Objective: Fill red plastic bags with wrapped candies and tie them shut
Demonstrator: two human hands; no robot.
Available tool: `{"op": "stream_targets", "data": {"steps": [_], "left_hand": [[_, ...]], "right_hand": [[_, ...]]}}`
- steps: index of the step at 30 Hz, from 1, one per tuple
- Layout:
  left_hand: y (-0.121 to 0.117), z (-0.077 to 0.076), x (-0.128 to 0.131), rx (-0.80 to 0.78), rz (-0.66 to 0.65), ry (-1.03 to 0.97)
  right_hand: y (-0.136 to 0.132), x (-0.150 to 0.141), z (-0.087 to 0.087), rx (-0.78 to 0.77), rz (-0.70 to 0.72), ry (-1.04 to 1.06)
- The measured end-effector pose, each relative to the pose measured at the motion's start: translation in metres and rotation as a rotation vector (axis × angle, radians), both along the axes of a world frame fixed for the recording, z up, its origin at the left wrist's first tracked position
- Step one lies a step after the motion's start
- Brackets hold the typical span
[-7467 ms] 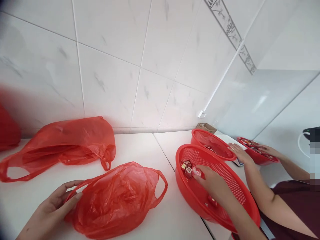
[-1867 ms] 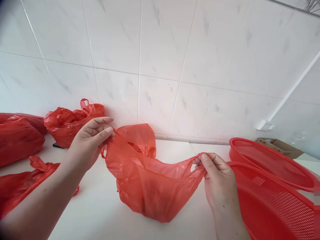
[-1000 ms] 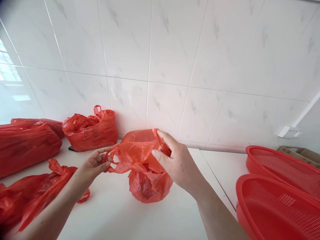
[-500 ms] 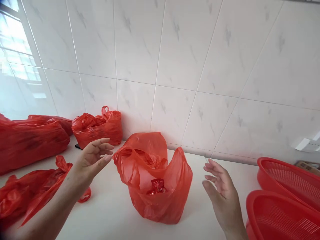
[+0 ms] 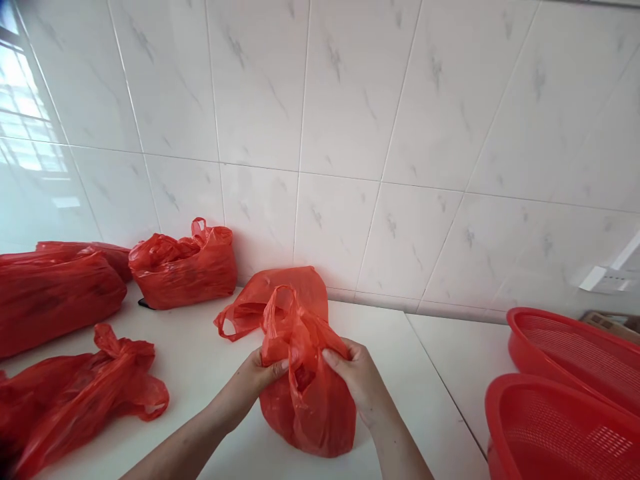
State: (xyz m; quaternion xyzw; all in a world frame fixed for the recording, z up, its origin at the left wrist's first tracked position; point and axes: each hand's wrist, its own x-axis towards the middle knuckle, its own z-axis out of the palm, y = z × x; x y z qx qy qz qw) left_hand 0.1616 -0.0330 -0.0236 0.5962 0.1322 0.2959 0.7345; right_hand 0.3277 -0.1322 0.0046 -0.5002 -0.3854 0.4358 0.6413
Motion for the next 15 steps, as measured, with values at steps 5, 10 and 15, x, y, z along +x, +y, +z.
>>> {"op": "stream_targets", "data": {"steps": [5, 10, 15], "left_hand": [[0.003, -0.012, 0.012, -0.518, 0.048, -0.066], [0.002, -0.041, 0.022, -0.730, 0.101, -0.081], [-0.005, -0.055, 0.025, -0.777, 0.077, -0.071]], "right_hand": [[-0.012, 0.026, -0.009, 0.158, -0.153, 0.350], [-0.003, 0.021, -0.030, 0.186, -0.146, 0.576], [0.003, -0.008, -0.044, 0.054, -0.038, 0.180]]}}
